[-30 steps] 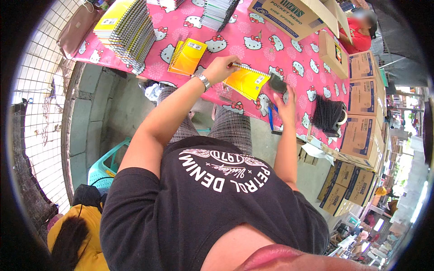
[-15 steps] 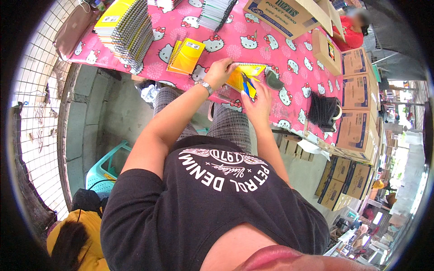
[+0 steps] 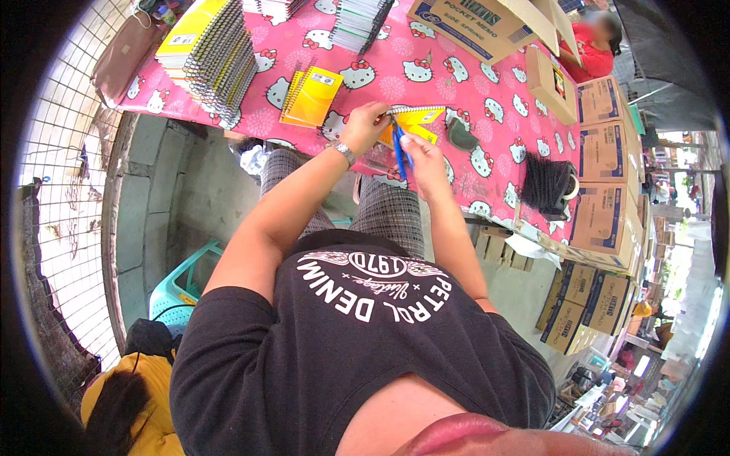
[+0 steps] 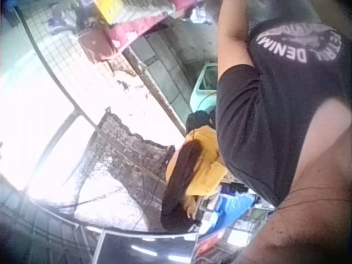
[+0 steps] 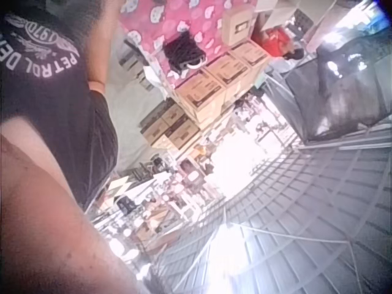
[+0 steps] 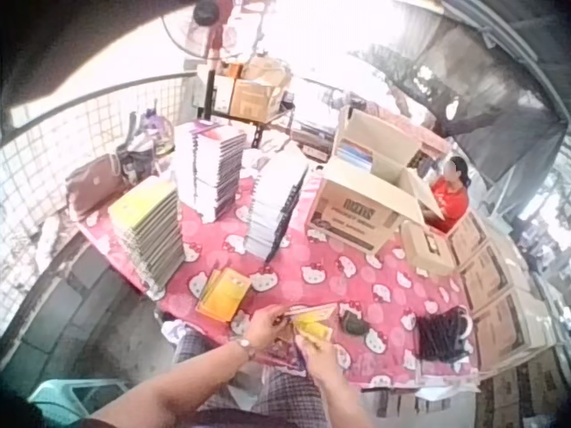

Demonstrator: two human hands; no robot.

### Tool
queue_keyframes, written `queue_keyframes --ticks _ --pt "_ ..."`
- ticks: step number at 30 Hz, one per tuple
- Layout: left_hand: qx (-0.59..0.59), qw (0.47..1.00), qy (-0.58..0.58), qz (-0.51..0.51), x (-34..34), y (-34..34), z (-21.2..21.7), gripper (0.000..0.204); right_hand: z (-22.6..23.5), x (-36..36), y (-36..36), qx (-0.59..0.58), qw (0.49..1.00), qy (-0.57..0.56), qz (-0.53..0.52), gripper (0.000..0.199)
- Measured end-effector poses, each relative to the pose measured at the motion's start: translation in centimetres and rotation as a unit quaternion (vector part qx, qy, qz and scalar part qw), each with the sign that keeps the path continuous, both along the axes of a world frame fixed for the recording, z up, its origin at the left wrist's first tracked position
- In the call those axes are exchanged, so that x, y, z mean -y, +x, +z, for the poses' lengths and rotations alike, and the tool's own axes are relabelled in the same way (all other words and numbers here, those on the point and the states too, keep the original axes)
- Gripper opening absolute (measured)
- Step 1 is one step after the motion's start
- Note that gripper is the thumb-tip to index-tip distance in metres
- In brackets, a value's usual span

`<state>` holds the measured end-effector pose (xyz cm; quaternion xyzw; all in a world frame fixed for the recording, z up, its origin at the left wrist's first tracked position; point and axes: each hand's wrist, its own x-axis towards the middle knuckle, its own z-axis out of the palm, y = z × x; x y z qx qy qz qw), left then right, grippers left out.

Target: The person assembles small yellow notepads by hand, inserting metal spiral coils through pre-punched holes in the covers and pages, then stacking the finished items on a table.

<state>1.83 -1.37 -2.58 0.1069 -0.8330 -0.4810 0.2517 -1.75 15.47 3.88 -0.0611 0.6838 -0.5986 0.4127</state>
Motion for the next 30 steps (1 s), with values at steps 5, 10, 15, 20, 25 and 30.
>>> queue_keyframes --ticks 5,10,15,20,25,30 --pt "-0.076 0.993 -0.094 -0.010 0.2 2.0 3.2 0.018 -1.3 -3.5 0.0 -0.219 0.975 -0.029 0.003 0.038" --pt "0.020 0.945 -0.328 0.002 5.1 2.9 11.4 0.017 -3.5 -12.5 -3.0 -0.517 0.800 0.299 0.052 0.050" --pt "0.254 0.877 -0.405 0.044 8.7 -0.2 7.0 0.030 -6.1 -17.3 -9.6 -0.527 0.801 0.283 -0.027 0.045" --pt "0.372 0.845 -0.373 0.092 6.9 0.9 1.2 0.053 -5.9 -22.9 -14.8 -0.531 0.595 0.584 -0.152 0.033" --pt "0.326 0.837 -0.400 0.182 8.4 2.1 -1.6 0.055 -6.2 -25.3 -16.8 -0.515 0.571 0.637 -0.055 0.027" --pt "0.191 0.904 -0.382 -0.027 0.6 -0.7 3.0 0.050 -6.6 -28.1 -19.6 -0.582 0.675 0.419 -0.175 0.022"
